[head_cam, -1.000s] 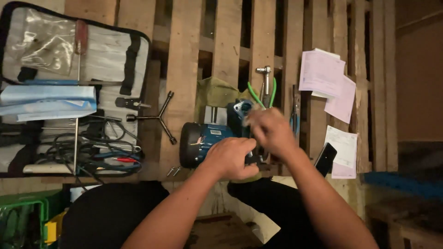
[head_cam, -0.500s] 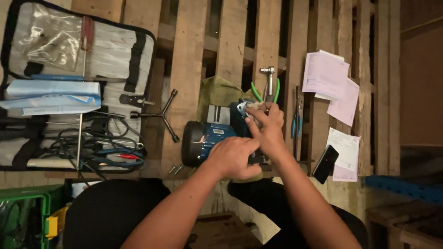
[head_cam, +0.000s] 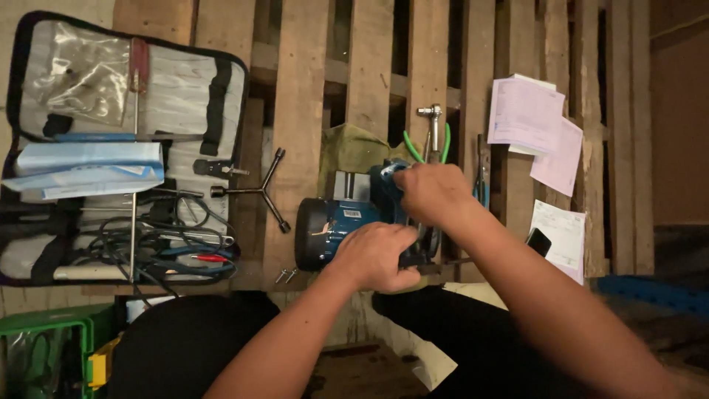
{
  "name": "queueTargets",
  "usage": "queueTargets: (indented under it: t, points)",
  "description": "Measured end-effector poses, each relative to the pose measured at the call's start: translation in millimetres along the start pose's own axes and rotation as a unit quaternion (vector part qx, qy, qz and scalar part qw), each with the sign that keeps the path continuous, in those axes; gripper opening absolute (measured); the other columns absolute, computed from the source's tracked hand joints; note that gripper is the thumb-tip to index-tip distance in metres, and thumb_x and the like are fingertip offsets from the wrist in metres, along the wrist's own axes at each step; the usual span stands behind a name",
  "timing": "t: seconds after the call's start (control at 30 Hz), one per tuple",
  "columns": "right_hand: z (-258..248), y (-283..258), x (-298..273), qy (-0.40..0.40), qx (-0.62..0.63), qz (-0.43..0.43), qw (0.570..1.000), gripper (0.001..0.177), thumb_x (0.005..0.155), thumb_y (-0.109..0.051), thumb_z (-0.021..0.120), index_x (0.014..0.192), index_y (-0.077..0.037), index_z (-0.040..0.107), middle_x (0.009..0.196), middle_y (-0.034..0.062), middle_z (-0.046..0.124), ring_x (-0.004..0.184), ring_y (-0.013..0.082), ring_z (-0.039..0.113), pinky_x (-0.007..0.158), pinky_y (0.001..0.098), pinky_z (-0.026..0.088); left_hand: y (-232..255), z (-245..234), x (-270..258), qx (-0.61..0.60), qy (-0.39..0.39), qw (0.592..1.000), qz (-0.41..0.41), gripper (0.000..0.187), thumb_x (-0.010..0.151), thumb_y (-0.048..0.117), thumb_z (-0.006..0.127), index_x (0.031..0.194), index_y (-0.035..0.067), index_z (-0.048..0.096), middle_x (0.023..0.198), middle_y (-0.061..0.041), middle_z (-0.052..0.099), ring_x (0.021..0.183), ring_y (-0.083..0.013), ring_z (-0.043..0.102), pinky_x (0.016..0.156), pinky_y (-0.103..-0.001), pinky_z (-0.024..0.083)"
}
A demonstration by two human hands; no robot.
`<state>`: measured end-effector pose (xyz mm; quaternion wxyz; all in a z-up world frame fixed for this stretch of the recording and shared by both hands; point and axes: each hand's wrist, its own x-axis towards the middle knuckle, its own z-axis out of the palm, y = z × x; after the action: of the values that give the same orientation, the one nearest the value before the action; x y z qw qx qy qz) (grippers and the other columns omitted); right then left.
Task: Disassembling a water pump using various hand tools like pliers and wrenches on a wooden pallet.
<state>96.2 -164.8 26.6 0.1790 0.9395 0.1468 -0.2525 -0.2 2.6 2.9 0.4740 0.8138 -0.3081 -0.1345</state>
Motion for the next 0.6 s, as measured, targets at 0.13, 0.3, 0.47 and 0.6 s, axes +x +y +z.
queueTargets:
  t: [0.13, 0.3, 0.47, 0.6]
  points:
    - [-25.4, -4.0, 0.5, -0.064, 0.101, 0.026, 0.993, 0.033, 0.077, -0.045, 0.071, 0.088, -0.017, 0.083, 0.089, 0.0150, 0.078, 0.090, 0.0389, 0.077, 0.073, 0.0502, 0.060, 1.8, 0.8, -2.2, -0.001, 0.013, 1.000, 0.000, 0.044, 0.072, 0.055, 0.060, 0.082, 0.012, 0.055, 0.076, -0.015, 0.062, 0.081, -0.0416, 0.068, 0.071, -0.049, 0.056]
    - [-25.3, -0.1, -38.9, 0.062, 0.622, 0.086, 0.776, 0.025, 0.085, -0.027, 0.070, 0.101, -0.010, 0.079, 0.086, 0.0164, 0.074, 0.081, 0.0252, 0.068, 0.073, 0.0399, 0.057, 4.5, -4.9, -3.4, -0.033, 0.040, 0.998, 0.017, 0.038, 0.072, 0.049, 0.062, 0.079, 0.013, 0.054, 0.071, -0.012, 0.061, 0.075, -0.0408, 0.067, 0.067, -0.048, 0.054]
    - [6.9, -8.3, -36.6, 0.251, 0.617, 0.011, 0.746, 0.026, 0.095, -0.018, 0.066, 0.119, -0.014, 0.073, 0.096, 0.0135, 0.069, 0.085, 0.0263, 0.064, 0.075, 0.0343, 0.052, 1.9, 1.3, -2.3, -0.012, 0.023, 1.000, 0.009, 0.044, 0.071, 0.054, 0.059, 0.084, 0.013, 0.056, 0.078, -0.013, 0.065, 0.081, -0.0418, 0.068, 0.072, -0.050, 0.055]
    - [61.7, -2.0, -10.1, 0.386, 0.236, -0.144, 0.880, 0.043, 0.092, -0.025, 0.068, 0.135, -0.028, 0.071, 0.098, 0.0112, 0.056, 0.084, 0.0380, 0.059, 0.075, 0.0473, 0.048, -0.9, 1.9, -3.3, 0.001, 0.023, 1.000, 0.015, 0.043, 0.070, 0.054, 0.061, 0.085, 0.014, 0.056, 0.080, -0.013, 0.066, 0.083, -0.0421, 0.069, 0.073, -0.051, 0.055]
